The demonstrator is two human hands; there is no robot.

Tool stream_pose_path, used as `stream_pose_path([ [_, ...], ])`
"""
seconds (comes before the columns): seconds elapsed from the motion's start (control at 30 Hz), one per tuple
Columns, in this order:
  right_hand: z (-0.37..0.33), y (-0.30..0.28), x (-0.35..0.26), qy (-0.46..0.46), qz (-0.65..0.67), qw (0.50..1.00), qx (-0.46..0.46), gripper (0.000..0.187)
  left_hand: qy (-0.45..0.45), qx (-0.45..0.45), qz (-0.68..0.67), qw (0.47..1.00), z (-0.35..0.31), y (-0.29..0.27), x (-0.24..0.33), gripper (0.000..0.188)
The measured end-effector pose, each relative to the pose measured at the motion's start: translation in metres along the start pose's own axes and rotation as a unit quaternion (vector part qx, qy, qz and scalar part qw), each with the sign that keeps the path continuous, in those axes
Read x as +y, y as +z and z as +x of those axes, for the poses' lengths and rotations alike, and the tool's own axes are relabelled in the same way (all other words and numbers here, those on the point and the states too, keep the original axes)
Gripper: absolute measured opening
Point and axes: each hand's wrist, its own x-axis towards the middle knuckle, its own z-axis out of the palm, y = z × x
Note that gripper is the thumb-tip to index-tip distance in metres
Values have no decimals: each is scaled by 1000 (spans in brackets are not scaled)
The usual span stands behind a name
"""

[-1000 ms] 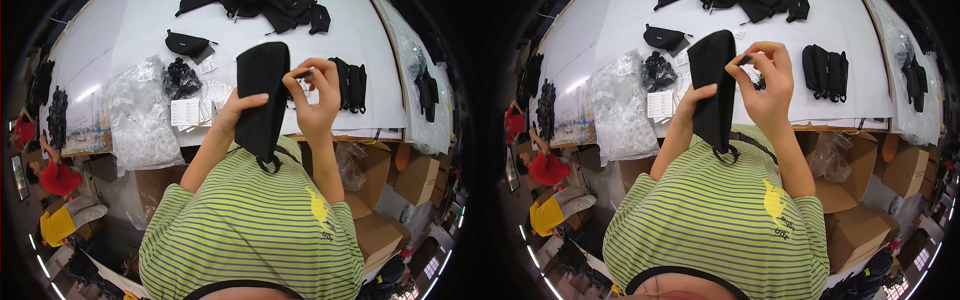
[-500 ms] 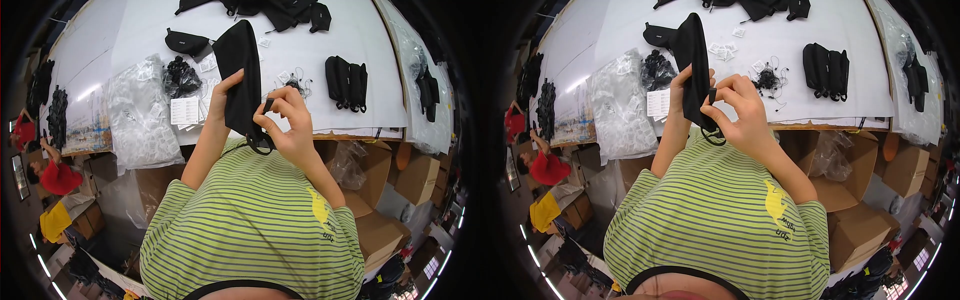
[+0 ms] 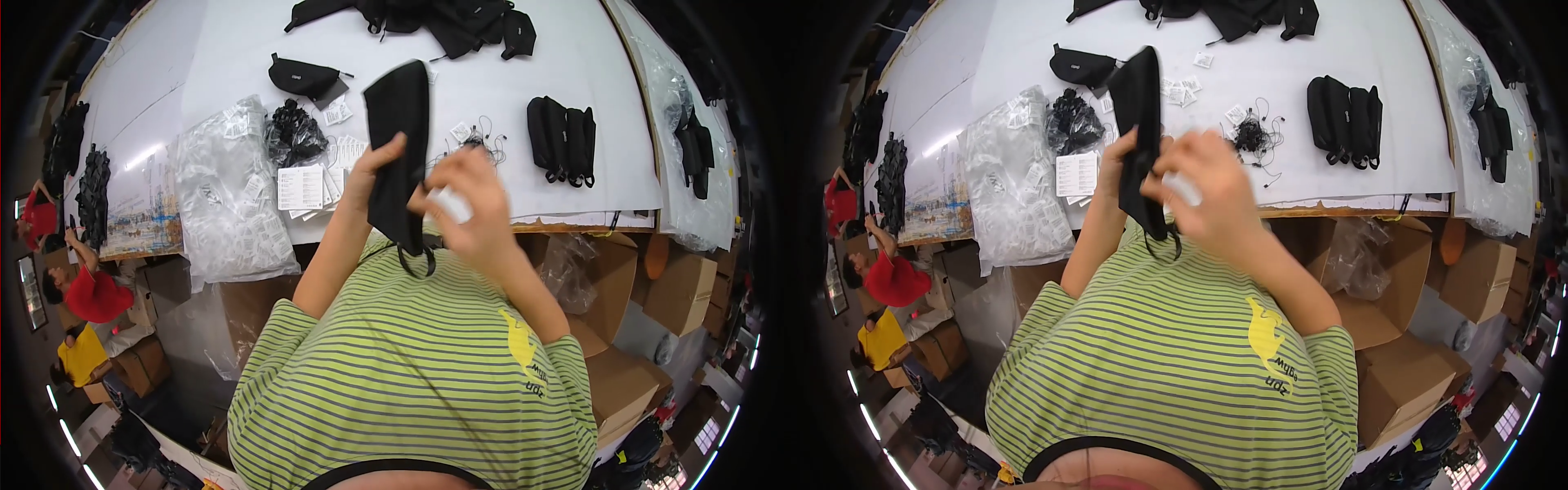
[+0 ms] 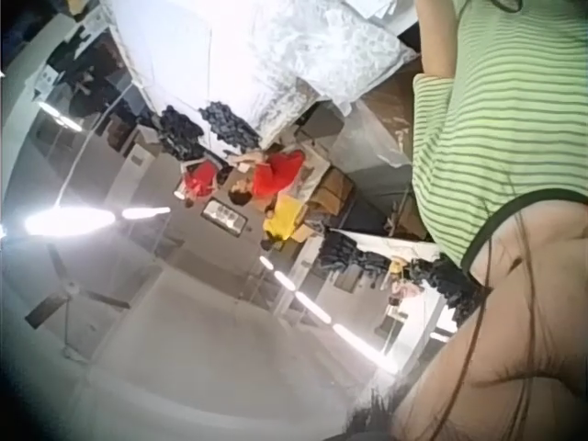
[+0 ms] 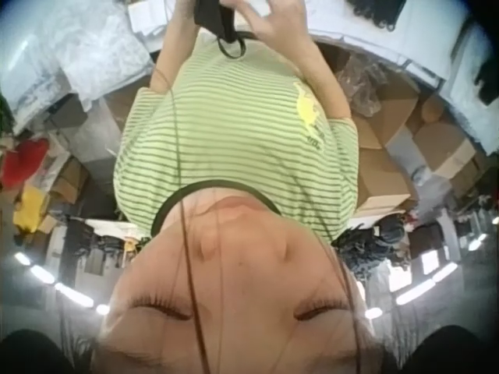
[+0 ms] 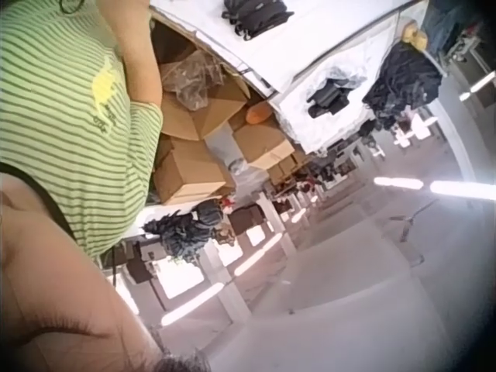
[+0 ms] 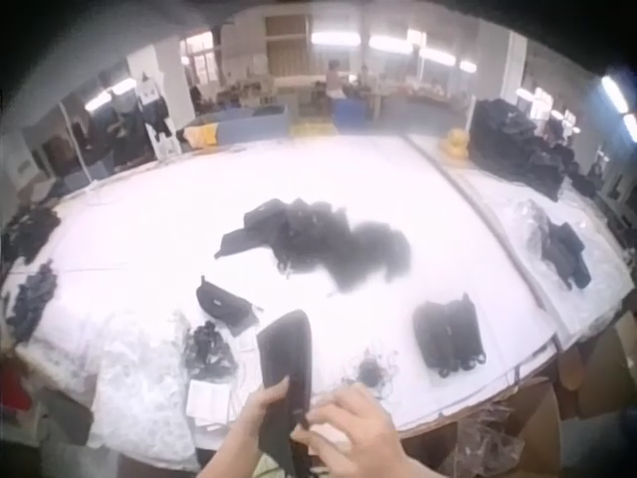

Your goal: The person is assembling and packaging small black pouches, including attaching tags and cards.

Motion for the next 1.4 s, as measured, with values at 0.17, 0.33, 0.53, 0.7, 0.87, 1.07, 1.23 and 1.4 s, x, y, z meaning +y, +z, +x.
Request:
stream_pose_path([
  [0.17, 19, -8, 2, 79, 110, 986, 99, 11, -3, 45, 38, 998, -8, 23, -1, 30],
  [0.33, -2, 2, -6, 11, 29, 998, -46, 18, 8, -6, 38, 999, 10, 5, 14, 26],
  [0.53, 3, -1, -7, 90, 91, 991, -41, 17, 9, 11, -58, 998, 7, 16, 14, 20],
  [0.7, 1, -9, -2, 45, 79, 987, -132, 18, -21, 36, -51, 998, 12, 14, 13, 25],
  [0.87, -9, 0, 6, 109, 110, 988, -13, 12, 13, 27, 22, 999, 6, 18, 12, 39],
  [1.07, -18, 8, 39, 38, -20, 992, 123, 8, 16, 66, 145, 987, -6, 5, -21, 42],
  [1.23, -17, -3, 37, 174, 80, 975, 113, 10, 19, 26, 160, 987, -19, 4, -28, 44],
  [1.4, -3, -11, 44, 240, 295, 911, 157, 36, 26, 15, 94, 995, -20, 7, -29, 43],
])
